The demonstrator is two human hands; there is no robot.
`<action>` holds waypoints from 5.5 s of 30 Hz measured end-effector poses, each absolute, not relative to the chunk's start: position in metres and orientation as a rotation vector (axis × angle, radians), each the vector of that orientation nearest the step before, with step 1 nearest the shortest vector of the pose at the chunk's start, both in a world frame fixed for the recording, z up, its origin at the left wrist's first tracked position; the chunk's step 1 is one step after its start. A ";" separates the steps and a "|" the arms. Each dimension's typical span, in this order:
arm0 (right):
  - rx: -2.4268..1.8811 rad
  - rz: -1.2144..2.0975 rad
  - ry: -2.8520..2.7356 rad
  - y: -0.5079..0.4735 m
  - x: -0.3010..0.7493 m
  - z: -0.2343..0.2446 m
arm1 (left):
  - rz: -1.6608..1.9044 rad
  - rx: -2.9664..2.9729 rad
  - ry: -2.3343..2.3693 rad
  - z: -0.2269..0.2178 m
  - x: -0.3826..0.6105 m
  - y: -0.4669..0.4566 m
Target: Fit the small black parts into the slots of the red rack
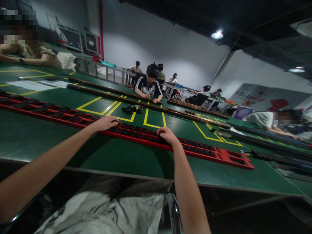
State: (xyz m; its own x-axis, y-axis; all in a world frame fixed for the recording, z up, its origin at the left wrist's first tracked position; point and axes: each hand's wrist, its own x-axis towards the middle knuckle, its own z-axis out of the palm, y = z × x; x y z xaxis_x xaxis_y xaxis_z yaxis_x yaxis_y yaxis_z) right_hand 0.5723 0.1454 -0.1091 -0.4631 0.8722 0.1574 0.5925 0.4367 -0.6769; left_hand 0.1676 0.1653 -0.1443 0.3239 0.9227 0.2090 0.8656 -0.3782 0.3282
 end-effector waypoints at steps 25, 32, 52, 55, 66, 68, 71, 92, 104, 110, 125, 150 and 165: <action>-1.224 0.785 -2.251 0.139 0.571 -0.103 | 0.531 2.433 1.643 -0.145 0.167 0.166; -1.244 0.738 -2.261 0.140 0.570 -0.105 | 0.540 2.429 1.641 -0.144 0.167 0.166; -1.257 0.793 -2.247 0.141 0.569 -0.107 | 0.524 2.457 1.646 -0.144 0.167 0.167; -1.267 0.791 -2.242 0.142 0.569 -0.108 | 0.516 2.451 1.646 -0.145 0.166 0.167; -1.282 0.730 -2.269 0.144 0.571 -0.109 | 0.504 2.464 1.660 -0.145 0.167 0.167; -1.292 0.679 -2.270 0.145 0.572 -0.109 | 0.507 2.470 1.657 -0.145 0.166 0.168; -1.313 0.614 -2.261 0.145 0.574 -0.109 | 0.504 2.478 1.661 -0.146 0.166 0.168; -1.406 0.543 -2.343 0.146 0.580 -0.111 | 0.517 2.481 1.648 -0.145 0.167 0.167; -1.392 0.624 -2.314 0.136 0.574 -0.102 | 0.510 2.476 1.647 -0.146 0.165 0.169; -1.358 0.623 -2.360 0.137 0.574 -0.104 | 0.524 2.459 1.645 -0.145 0.167 0.166; -1.352 0.564 -2.388 0.136 0.570 -0.104 | 0.487 2.474 1.652 -0.141 0.169 0.164; -1.473 0.451 -2.337 0.141 0.572 -0.110 | 0.521 2.455 1.655 -0.142 0.168 0.165; -1.497 0.366 -2.310 0.146 0.574 -0.114 | 0.515 2.457 1.663 -0.144 0.167 0.166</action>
